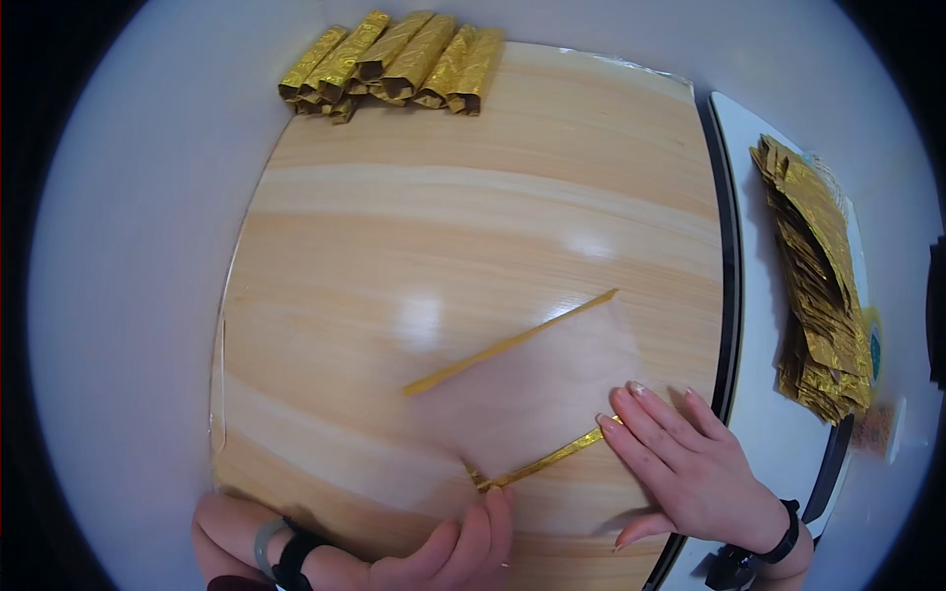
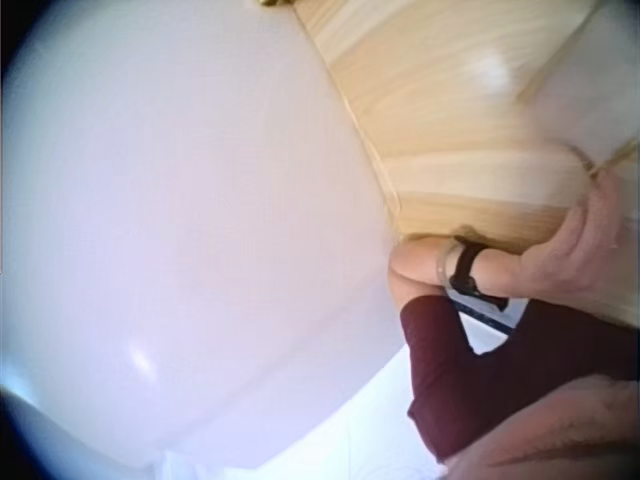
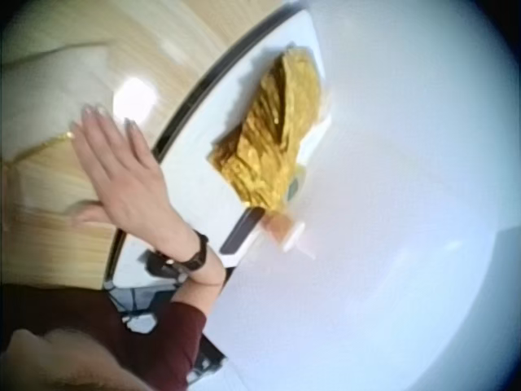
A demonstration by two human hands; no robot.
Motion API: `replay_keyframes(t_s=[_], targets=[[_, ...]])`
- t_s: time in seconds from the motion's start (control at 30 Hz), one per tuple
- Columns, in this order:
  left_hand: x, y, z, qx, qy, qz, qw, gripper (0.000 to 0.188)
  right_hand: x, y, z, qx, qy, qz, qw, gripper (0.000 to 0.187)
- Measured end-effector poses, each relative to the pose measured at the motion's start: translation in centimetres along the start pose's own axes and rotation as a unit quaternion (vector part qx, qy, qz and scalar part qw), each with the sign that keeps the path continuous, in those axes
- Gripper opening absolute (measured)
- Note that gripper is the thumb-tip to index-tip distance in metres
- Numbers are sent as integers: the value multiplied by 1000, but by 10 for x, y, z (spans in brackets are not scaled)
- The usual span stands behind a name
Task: Folding a gold and paper wrapper into a rectangular shape.
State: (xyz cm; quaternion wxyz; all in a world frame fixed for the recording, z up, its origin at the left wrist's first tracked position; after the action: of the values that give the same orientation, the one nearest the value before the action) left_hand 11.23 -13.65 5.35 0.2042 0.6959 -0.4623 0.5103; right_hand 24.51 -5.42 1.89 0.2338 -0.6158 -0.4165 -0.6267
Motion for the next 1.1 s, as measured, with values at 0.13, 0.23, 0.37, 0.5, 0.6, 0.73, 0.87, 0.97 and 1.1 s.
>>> replay_keyframes(t_s=[0.13, 0.23, 0.37, 0.5, 0.6, 0.73, 0.87, 0.97, 1.1], targets=[[-2, 2, 5, 9, 30, -6, 999, 38, 3, 2, -1, -14, 34, -14, 999, 93], [-2, 2, 3, 20, 56, -15, 998, 36, 3, 3, 3, -35, 43, -10, 998, 92], [-1, 2, 2, 15, 65, -10, 998, 32, 2, 4, 6, -30, 37, -18, 999, 101], [1, -1, -1, 41, 96, 24, 994, 27, 6, 7, 24, -61, -105, 46, 991, 88], [2, -2, -3, 38, 94, 27, 994, 25, 30, 23, 52, -175, -192, 253, 932, 40], [-1, -3, -3, 33, 90, 31, 995, 26, 25, 21, 47, -188, -241, 251, 918, 31], [-1, -3, -7, 29, 102, 40, 994, 26, 25, 12, 40, -162, -272, 237, 918, 29], [-1, -3, -7, 20, 89, 37, 995, 26, 24, 12, 41, -160, -287, 250, 911, 23], [-7, -6, -5, 21, 95, 55, 994, 27, 19, 15, 51, -219, -304, 233, 898, 18]])
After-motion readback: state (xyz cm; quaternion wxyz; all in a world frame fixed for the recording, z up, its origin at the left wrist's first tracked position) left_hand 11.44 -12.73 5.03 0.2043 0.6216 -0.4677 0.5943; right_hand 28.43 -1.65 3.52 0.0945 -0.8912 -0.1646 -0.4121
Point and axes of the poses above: each hand's wrist, its own y-axis away from the middle knuckle, its own x-axis out of the back of the hand, z = x × y, the point moved 8 cm from there along -y, towards the middle knuckle, and after that the axes turned 5 degrees about y, right-handed, at the moved point
